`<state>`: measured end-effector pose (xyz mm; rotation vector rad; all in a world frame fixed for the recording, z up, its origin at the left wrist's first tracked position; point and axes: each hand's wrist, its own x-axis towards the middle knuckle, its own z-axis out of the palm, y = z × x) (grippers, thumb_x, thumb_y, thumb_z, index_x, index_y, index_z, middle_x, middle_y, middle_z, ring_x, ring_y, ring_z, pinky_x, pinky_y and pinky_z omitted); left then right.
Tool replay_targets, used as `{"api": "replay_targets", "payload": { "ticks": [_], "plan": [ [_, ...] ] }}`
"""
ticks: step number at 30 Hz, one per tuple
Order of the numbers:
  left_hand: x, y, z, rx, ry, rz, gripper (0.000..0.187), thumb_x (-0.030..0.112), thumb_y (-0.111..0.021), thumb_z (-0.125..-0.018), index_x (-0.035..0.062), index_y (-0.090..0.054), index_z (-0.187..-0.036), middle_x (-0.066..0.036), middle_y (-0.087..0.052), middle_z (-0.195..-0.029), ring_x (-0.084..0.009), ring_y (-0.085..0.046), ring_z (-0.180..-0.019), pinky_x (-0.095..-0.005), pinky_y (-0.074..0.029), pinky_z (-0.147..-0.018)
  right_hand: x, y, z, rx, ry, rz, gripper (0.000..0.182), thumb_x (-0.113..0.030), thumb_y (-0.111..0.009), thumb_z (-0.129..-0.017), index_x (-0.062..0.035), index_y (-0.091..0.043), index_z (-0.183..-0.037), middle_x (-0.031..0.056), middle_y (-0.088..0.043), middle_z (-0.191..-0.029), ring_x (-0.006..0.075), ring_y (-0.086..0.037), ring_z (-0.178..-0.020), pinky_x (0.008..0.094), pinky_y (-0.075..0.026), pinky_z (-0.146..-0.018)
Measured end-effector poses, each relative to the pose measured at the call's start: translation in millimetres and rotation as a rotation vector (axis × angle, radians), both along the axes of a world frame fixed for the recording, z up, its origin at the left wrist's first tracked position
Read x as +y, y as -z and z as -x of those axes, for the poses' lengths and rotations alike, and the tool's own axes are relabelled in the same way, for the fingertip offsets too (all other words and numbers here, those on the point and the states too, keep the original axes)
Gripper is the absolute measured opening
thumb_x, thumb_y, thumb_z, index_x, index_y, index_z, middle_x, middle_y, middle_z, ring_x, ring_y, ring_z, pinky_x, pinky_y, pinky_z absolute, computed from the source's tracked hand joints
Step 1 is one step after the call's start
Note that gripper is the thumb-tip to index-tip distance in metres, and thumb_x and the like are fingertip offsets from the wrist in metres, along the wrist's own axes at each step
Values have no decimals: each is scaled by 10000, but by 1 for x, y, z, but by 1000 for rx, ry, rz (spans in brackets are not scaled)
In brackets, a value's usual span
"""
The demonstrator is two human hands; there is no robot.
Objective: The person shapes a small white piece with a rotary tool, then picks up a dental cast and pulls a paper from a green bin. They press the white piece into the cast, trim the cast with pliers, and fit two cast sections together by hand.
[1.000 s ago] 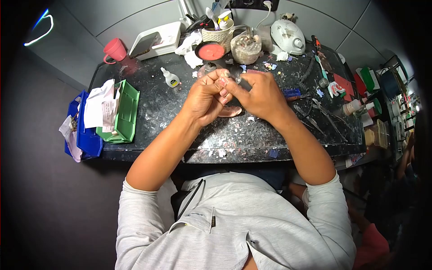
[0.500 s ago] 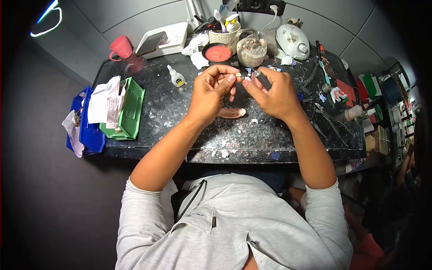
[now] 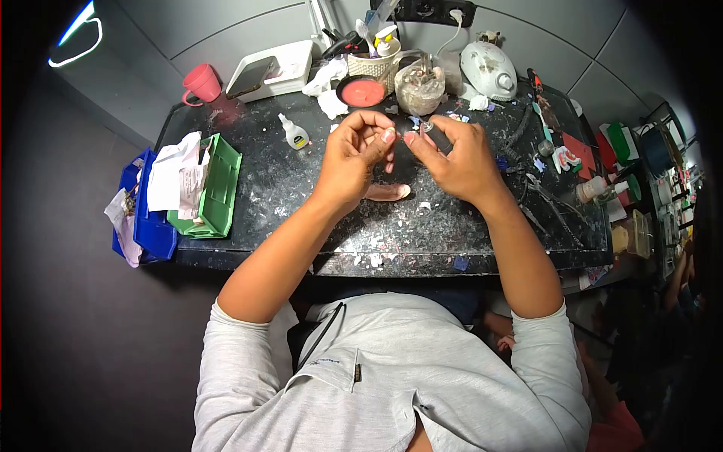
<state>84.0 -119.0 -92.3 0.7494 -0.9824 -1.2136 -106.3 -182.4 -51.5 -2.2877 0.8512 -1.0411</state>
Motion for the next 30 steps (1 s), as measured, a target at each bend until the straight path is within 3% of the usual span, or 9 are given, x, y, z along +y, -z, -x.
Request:
{"api": "replay_targets", "payload": {
  "ticks": [10, 15, 17, 21, 30],
  "plan": [
    [1, 0, 1, 20, 41, -26, 134, -9, -603, -1023, -6, -577, -1155, -75, -654, -983, -137, -629, -789, -284, -547, -685, 2, -2, -1, 5, 12, -41, 434, -348, -791, -892, 37, -642, -761, 149, -632, -618, 229, -638, -552, 382, -493, -551],
    [1, -1, 3, 36, -9, 20, 151, -24, -617, -1013, -17, -588, -1162, -80, -677, -943, -138, -638, -748, -268, -544, -653, 4, -3, -1, 19, 25, -71, 418, -343, -799, -895, 27, -647, -772, 158, -646, -632, 258, -651, -556, 387, -500, -551],
    [3, -3, 7, -19, -53, 12, 122, 5, -650, -1008, -4, -620, -1126, -47, -671, -860, -94, -600, -668, -237, -512, -618, 3, -3, -1, 19, 30, -70, 427, -346, -798, -895, 25, -636, -760, 164, -645, -632, 274, -656, -558, 393, -497, -550],
    [3, -3, 4, -89, -28, 1, 158, -6, -647, -1005, -19, -600, -1155, -59, -673, -918, -110, -627, -725, -254, -537, -645, 3, -3, -1, 19, 38, -69, 457, -368, -795, -896, 23, -618, -738, 178, -636, -627, 296, -655, -558, 410, -492, -554],
    [2, 0, 2, -57, -12, 36, 134, -3, -650, -1003, 3, -591, -1123, -42, -656, -905, -94, -600, -712, -239, -510, -629, 4, 1, -2, 23, 48, -54, 505, -384, -789, -901, 30, -580, -701, 203, -561, -587, 279, -568, -507, 419, -430, -514]
  ]
}}
